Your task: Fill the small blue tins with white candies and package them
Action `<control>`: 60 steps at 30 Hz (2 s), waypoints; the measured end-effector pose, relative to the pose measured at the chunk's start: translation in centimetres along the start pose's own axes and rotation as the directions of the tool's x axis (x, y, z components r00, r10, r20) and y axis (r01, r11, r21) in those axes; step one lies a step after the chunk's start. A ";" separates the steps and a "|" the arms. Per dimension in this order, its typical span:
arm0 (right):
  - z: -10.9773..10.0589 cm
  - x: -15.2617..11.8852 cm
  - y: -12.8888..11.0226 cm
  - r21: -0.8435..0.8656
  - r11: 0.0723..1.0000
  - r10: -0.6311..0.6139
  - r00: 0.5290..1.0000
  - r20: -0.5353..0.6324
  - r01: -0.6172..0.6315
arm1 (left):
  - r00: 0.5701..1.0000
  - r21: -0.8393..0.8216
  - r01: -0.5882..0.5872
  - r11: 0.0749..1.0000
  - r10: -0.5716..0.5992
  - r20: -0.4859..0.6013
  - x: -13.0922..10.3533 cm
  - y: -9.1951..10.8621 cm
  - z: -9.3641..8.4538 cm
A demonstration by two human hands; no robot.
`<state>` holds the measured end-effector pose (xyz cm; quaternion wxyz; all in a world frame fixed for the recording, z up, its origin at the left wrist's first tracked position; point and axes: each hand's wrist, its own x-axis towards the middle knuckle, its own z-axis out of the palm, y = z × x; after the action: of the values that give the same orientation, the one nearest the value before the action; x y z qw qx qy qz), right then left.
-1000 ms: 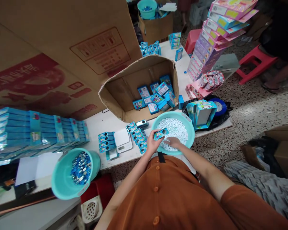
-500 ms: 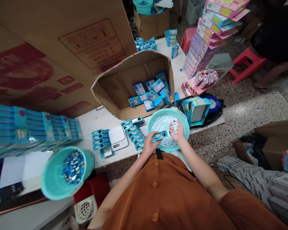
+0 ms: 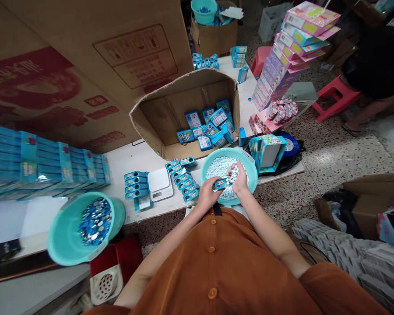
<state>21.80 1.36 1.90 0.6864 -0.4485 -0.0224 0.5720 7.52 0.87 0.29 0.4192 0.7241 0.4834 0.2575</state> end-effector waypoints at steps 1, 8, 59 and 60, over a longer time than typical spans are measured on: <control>0.0 0.0 0.1 -0.003 1.000 -0.009 1.000 -0.007 0.009 | 1.000 0.005 -0.015 1.000 0.015 0.001 0.0 0.1 0.0; 0.4 -0.4 -0.2 -0.044 0.997 -0.073 0.997 -0.038 0.071 | 1.000 -0.035 -0.004 0.999 0.004 -0.012 0.4 0.7 -0.1; 2.0 -2.3 -1.8 -0.369 0.865 -0.368 0.930 -0.009 0.339 | 0.999 -0.110 0.005 0.994 -0.001 0.042 0.9 2.2 1.1; 2.0 -2.4 -1.9 -0.358 0.867 -0.372 0.928 -0.005 0.346 | 0.999 -0.122 0.009 0.992 -0.005 0.039 0.8 2.2 1.2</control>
<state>21.38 0.74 5.47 0.6899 -0.5724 -0.1817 0.4043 9.84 0.82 1.49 0.4730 0.7001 0.4611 0.2713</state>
